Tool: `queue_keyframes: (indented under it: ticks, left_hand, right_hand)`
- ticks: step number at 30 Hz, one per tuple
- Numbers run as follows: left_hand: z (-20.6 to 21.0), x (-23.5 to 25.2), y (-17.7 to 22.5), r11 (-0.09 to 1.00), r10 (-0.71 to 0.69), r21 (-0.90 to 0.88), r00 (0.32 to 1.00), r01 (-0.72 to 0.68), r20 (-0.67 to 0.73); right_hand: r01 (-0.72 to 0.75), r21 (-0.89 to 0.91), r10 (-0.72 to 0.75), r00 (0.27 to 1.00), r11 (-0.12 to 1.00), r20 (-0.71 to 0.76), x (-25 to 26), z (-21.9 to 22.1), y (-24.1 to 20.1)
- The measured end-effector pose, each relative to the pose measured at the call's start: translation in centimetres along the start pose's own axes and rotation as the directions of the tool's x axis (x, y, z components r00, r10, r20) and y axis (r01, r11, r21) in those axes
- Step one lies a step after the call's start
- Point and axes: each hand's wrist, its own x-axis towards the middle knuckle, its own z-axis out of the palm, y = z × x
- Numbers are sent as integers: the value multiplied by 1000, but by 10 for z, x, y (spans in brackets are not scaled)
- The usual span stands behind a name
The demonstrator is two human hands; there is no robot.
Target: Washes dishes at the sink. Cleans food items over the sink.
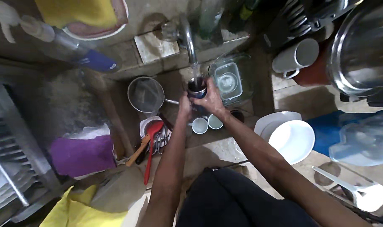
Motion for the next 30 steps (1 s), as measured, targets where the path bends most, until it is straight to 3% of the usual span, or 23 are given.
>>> queue_keyframes:
  ticks: [4, 6, 8, 12, 15, 17, 20, 22, 24, 26, 28, 30]
  left_hand:
    - [7, -1, 28, 984, 129, -125, 991, -126, 19]
    - [4, 5, 61, 969, 244, -55, 969, -242, 34]
    - [5, 15, 109, 957, 288, 35, 956, -287, -44]
    - [13, 35, 180, 931, 232, 317, 965, -184, -122]
    - [11, 55, 208, 850, 209, 516, 968, -108, -141]
    - [10, 58, 211, 853, 196, 505, 978, -133, -74]
    - [7, 54, 223, 923, 162, 340, 983, -182, 87]
    - [1, 55, 225, 944, 93, 309, 992, -116, 88]
    - [-5, 70, 230, 935, 46, 346, 994, -77, 97]
    - [-8, 70, 231, 928, 25, 365, 990, -75, 139]
    - [-14, 66, 229, 937, 35, 338, 986, -88, 160]
    - [-18, 63, 225, 941, 69, 314, 981, -125, 181]
  right_hand:
    - [107, -47, -108, 994, 993, -24, -4, -3, -4]
    - [118, -40, -118, 993, 992, -9, -6, -6, -5]
    - [179, 17, -178, 982, 984, -64, -7, -9, -12]
    - [154, 25, -154, 988, 988, -10, -7, -5, -6]
    - [186, 68, -185, 983, 980, -23, -6, -4, -12]
    - [121, 63, -123, 992, 991, 26, -4, -1, -5]
    - [-129, 189, 102, 984, 973, 147, 2, -11, 0]
    - [-436, 361, 359, 896, 825, 261, -5, -18, -4]
    - [-662, 571, 531, 742, 486, 410, -9, -18, 1]
    - [-759, 633, 517, 606, 151, 604, -18, -17, 12]
    - [-788, 615, 459, 561, 41, 688, -30, -23, 13]
    - [-801, 598, 455, 539, 19, 708, -38, -29, 9]
